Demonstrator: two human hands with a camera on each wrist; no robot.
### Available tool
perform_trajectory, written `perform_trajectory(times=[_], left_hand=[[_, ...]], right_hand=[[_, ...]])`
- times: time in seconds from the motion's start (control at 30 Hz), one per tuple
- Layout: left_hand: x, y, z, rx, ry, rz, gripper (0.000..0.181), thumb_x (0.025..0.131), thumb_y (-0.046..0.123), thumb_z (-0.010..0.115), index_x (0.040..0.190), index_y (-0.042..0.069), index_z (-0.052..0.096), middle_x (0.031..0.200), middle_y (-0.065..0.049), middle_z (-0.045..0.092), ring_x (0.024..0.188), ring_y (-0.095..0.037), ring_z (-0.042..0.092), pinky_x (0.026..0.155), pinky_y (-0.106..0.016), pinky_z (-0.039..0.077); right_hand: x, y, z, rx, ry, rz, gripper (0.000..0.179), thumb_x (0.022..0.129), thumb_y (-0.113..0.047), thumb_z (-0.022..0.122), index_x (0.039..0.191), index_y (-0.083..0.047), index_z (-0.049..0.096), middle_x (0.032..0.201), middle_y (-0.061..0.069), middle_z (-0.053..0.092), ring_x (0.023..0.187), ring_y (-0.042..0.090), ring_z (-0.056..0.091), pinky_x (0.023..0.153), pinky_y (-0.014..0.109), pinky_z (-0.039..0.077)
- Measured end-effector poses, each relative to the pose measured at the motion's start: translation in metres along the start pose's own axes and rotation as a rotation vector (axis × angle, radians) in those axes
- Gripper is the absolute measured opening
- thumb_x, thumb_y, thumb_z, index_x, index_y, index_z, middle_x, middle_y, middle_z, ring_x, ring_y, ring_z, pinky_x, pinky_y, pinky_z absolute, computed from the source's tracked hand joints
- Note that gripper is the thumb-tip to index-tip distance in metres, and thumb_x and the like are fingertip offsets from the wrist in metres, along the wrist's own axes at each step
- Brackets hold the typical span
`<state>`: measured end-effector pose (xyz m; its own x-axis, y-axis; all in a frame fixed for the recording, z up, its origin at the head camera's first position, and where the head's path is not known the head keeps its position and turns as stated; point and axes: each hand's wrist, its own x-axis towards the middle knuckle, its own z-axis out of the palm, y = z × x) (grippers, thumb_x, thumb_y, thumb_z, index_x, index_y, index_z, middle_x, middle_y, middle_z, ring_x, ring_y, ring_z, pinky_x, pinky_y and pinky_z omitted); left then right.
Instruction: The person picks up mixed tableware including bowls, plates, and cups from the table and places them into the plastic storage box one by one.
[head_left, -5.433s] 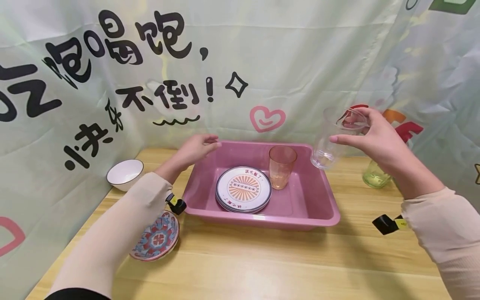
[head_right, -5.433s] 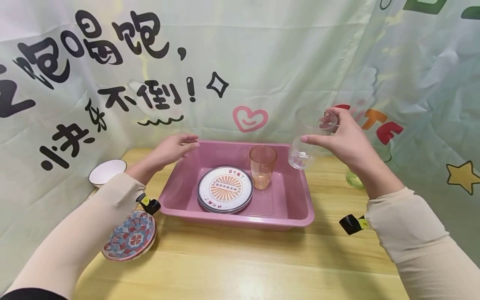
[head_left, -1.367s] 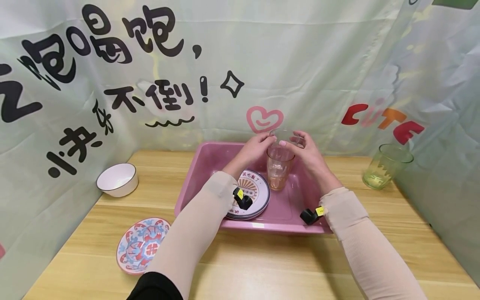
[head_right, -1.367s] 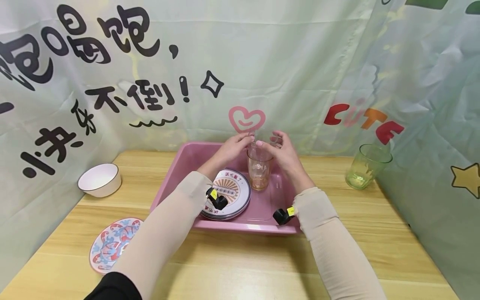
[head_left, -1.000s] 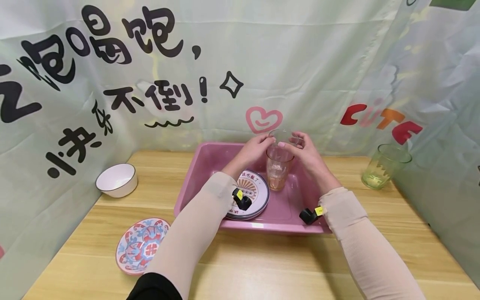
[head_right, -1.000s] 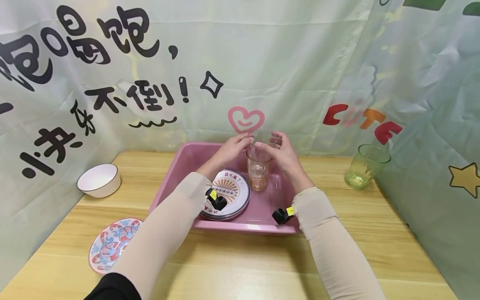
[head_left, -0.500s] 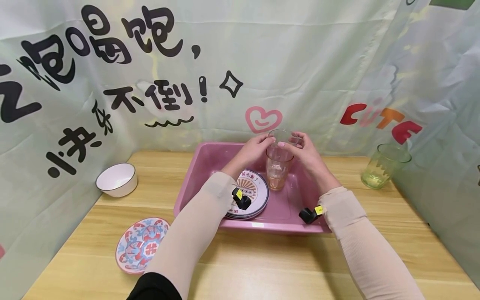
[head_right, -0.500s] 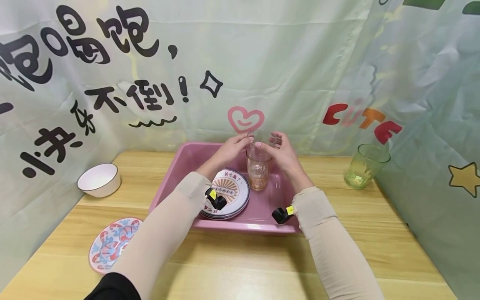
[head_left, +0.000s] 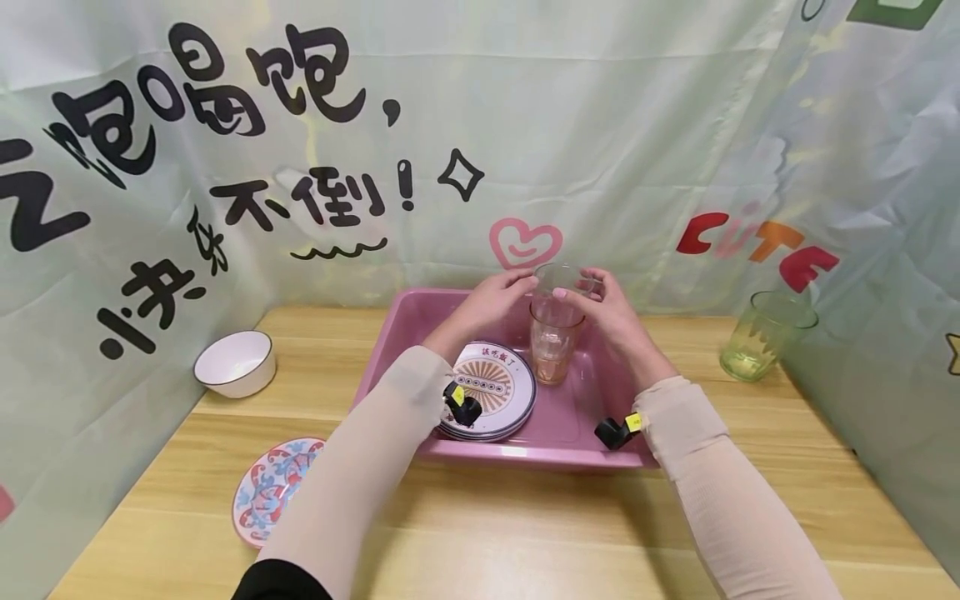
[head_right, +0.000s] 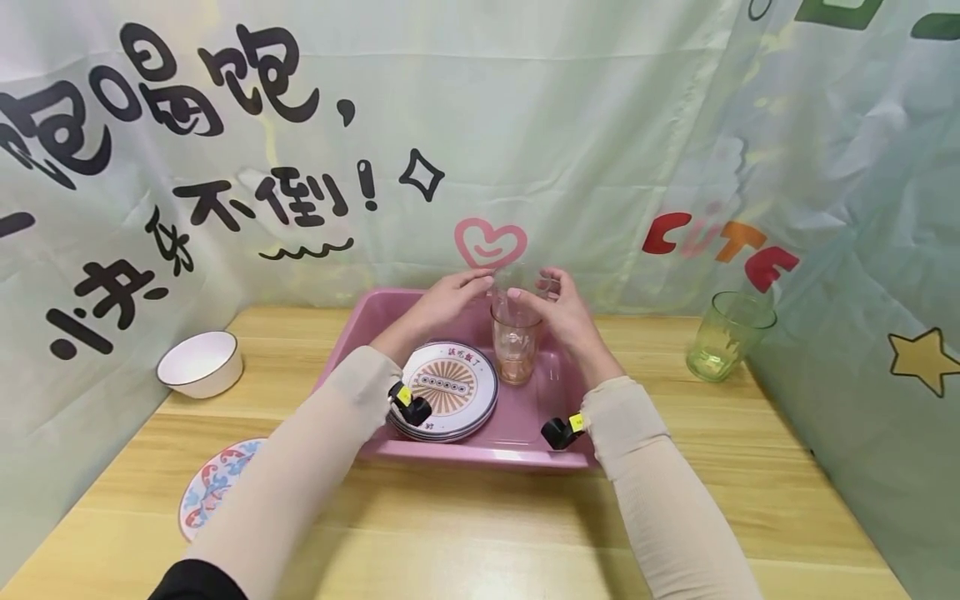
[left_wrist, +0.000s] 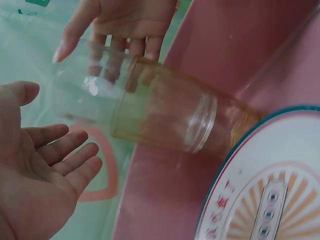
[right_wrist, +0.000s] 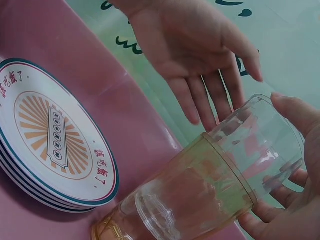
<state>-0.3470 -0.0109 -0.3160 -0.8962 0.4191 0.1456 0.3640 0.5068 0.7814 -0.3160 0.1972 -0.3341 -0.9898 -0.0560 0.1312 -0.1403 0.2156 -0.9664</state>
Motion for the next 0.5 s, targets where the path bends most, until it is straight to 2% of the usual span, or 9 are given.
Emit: perform_trajectory(times=[0.2,0.33,0.5], left_hand=[[-0.009,0.002,-0.025,0.087,0.010,0.007,0.055,0.103,0.045,0.043,0.146,0.010,0.046,0.149,-0.008,0.045,0.137,-0.025,0.040,0.113,-0.039,0.031],[-0.022,0.003,-0.044,0.111,0.002,-0.005,0.053,0.103,0.044,0.044,0.144,0.010,0.048,0.146,-0.008,0.048,0.134,-0.024,0.043,0.112,-0.038,0.033],[-0.037,-0.003,-0.064,0.161,-0.013,-0.010,0.056,0.103,0.045,0.045,0.145,0.008,0.046,0.146,-0.009,0.048,0.134,-0.025,0.044,0.111,-0.039,0.035]], right_hand=[[-0.002,0.000,0.000,0.001,0.003,0.009,0.089,0.088,-0.035,0.073,0.153,-0.005,0.020,0.151,0.019,0.033,0.138,0.033,0.030,0.111,0.048,0.031],[-0.002,0.000,0.000,0.012,0.001,0.002,0.089,0.087,-0.035,0.073,0.152,-0.005,0.021,0.150,0.019,0.033,0.137,0.033,0.030,0.111,0.049,0.031],[-0.001,0.000,0.000,0.022,-0.004,0.011,0.090,0.087,-0.034,0.074,0.153,-0.005,0.020,0.151,0.020,0.032,0.138,0.033,0.030,0.111,0.049,0.030]])
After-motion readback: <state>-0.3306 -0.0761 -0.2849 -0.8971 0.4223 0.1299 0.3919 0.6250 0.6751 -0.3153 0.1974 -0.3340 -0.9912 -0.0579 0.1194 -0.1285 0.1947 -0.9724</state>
